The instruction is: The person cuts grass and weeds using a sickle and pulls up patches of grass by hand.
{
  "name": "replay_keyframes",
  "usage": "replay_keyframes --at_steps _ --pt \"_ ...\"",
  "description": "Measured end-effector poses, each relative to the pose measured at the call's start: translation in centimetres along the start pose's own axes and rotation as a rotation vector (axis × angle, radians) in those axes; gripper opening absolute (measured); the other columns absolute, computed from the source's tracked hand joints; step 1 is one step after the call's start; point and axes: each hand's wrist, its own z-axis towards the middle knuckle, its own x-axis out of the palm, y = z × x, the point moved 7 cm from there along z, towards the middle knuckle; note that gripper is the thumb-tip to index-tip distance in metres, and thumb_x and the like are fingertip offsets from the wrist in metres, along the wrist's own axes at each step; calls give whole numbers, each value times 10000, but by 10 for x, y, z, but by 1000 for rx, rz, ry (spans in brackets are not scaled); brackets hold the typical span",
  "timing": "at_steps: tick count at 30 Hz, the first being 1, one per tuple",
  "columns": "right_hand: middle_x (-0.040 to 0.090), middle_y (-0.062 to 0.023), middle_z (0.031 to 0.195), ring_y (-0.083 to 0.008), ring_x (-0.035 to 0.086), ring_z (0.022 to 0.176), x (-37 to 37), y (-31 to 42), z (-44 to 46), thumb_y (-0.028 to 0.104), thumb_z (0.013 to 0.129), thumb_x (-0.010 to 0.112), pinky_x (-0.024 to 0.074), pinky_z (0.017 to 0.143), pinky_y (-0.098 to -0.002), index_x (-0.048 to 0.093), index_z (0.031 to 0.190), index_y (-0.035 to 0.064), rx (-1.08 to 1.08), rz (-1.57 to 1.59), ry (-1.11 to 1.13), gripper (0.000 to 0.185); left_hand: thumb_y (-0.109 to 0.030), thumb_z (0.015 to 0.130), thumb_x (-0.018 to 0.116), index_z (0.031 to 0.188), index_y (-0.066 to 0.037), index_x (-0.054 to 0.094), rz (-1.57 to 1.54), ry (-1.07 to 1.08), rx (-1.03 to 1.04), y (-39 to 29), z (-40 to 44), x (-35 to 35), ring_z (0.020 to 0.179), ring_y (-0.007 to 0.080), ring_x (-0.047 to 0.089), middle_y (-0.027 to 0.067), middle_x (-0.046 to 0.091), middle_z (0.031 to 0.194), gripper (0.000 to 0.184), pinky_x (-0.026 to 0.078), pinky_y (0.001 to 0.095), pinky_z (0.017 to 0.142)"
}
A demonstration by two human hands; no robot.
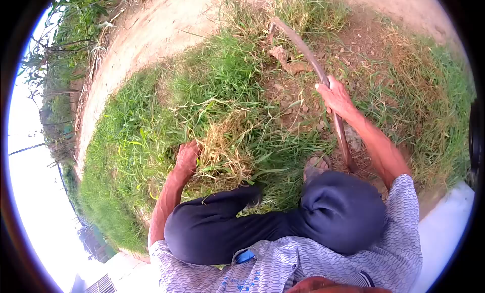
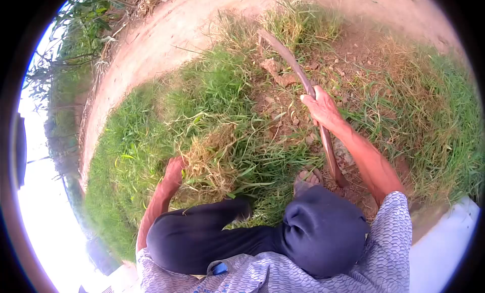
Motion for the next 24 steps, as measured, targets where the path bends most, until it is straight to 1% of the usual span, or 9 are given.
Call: replay_keyframes --at_steps 5,6,9,11,14,17,19,20,24 --pt "507 -62 654 -137 517 459 8 -6 39 300 897 525 446 418 -322 495 1039 -13 69 -33 53 345 -46 868 472 1202 -48 590 -511 -74 -322 83 -65 82 1151 353 528 204 575 1224 355 408 439 985" --pt "525 -91 664 -181 541 490 -4 -16 34 293 893 527 458 458 -357 496 1036 -13 94 -183 -14 339 -72 882 477 1167 -47 615 -1106 -215 -612 137 -77 138 1075 361 561 213 613 1140 318 447 432 926" --pt "568 -195 702 -328 595 603 -53 -61 18 279 887 534 467 585 -454 493 1040 -14 -166 -547 -171 333 -96 894 471 1141 -50 631 -393 16 -272 131 -61 114 1015 358 581 210 638 1062 298 455 430 901" --pt "576 -247 742 -380 601 663 -88 -74 -13 284 887 546 455 616 -479 494 1027 -11 -56 -570 -190 330 -76 900 437 1155 -62 622 -594 82 -442 129 -37 107 1017 355 587 211 641 1045 316 458 429 882" --pt "582 -243 758 -382 597 663 -119 -84 -46 292 898 552 452 623 -481 496 984 -4 40 -613 -256 313 -10 883 390 1232 -40 555 -274 31 -194 82 -6 57 1138 362 536 218 581 1204 387 406 441 993" --pt "558 -169 685 -317 581 586 -124 -79 -56 298 918 549 451 552 -447 495 933 11 -26 -567 -463 293 28 818 418 1248 -29 527 -139 159 -107 43 27 29 1203 369 487 227 536 1264 446 355 495 1039" --pt "479 -59 622 -197 513 476 -111 -70 -53 309 938 535 420 426 -361 487 932 39 288 -220 -465 274 14 817 421 1248 -20 513 -236 190 -85 44 32 31 1227 365 473 212 523 1293 442 329 523 1047" --pt "403 21 618 -88 413 419 -96 -60 -48 331 947 536 359 346 -264 476 951 69 316 -73 -423 269 9 825 421 1257 -17 508 -206 205 -108 42 32 28 1242 362 464 210 516 1308 442 316 519 1063" --pt "408 49 629 -48 359 412 -32 -28 7 354 946 551 355 346 -232 468 977 90 276 320 -103 279 -11 856 410 1296 -5 485 -217 217 -234 51 24 25 1284 349 437 207 487 1356 445 266 507 1117"
